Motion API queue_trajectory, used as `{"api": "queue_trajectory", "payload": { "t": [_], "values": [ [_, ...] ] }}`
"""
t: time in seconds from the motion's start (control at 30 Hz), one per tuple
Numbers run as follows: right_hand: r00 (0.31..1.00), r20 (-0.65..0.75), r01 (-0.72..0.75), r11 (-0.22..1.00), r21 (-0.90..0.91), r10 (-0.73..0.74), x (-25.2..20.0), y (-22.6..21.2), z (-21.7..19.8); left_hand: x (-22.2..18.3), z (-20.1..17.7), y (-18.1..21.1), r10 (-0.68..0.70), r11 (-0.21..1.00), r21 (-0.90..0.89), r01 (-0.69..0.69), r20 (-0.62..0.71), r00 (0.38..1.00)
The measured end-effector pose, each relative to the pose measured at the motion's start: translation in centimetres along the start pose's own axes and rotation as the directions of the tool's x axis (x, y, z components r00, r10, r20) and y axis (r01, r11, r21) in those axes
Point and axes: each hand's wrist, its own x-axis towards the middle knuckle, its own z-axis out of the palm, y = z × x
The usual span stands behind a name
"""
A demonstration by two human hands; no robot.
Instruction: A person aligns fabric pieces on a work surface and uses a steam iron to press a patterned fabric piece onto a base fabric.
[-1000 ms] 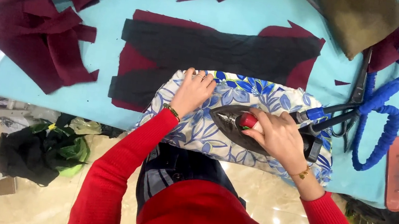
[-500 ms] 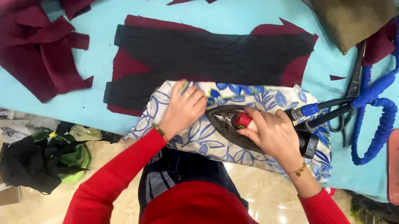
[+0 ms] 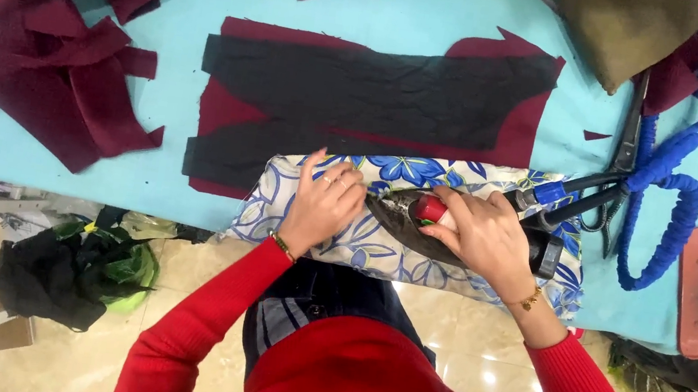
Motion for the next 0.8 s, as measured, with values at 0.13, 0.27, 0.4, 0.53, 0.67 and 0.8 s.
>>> {"api": "queue_trajectory", "payload": {
  "t": [0.13, 0.27, 0.4, 0.53, 0.67, 0.8],
  "values": [
    [1.0, -0.014, 0.003, 1.0, -0.009, -0.003, 0.1, 0.0, 0.0, 3.0, 0.8, -2.5, 0.067, 0.997, 0.049, -0.065, -0.051, 0.996],
    [0.999, -0.051, 0.013, 1.0, 0.013, -0.012, 0.1, 0.0, 0.3, 5.3, 3.4, -5.8, 0.099, 0.991, 0.093, -0.092, -0.073, 0.992],
    [0.996, -0.089, 0.022, 0.999, 0.029, -0.019, 0.2, 0.0, 0.3, 5.9, 6.2, -8.5, 0.136, 0.979, 0.165, -0.122, -0.078, 0.988],
    [0.995, -0.097, 0.019, 0.999, 0.036, -0.015, 0.2, 0.0, 0.4, 5.6, 7.3, -9.9, 0.121, 0.977, 0.181, -0.113, -0.036, 0.992],
    [0.995, -0.097, 0.025, 0.999, 0.037, -0.022, 0.2, -0.1, 0.3, 5.8, 7.7, -10.1, 0.11, 0.977, 0.188, -0.095, -0.067, 0.992],
    [0.996, -0.089, 0.027, 0.999, 0.033, -0.024, 0.2, -0.1, 0.3, 6.0, 8.5, -10.1, 0.105, 0.976, 0.199, -0.087, -0.083, 0.991]
  ]
}}
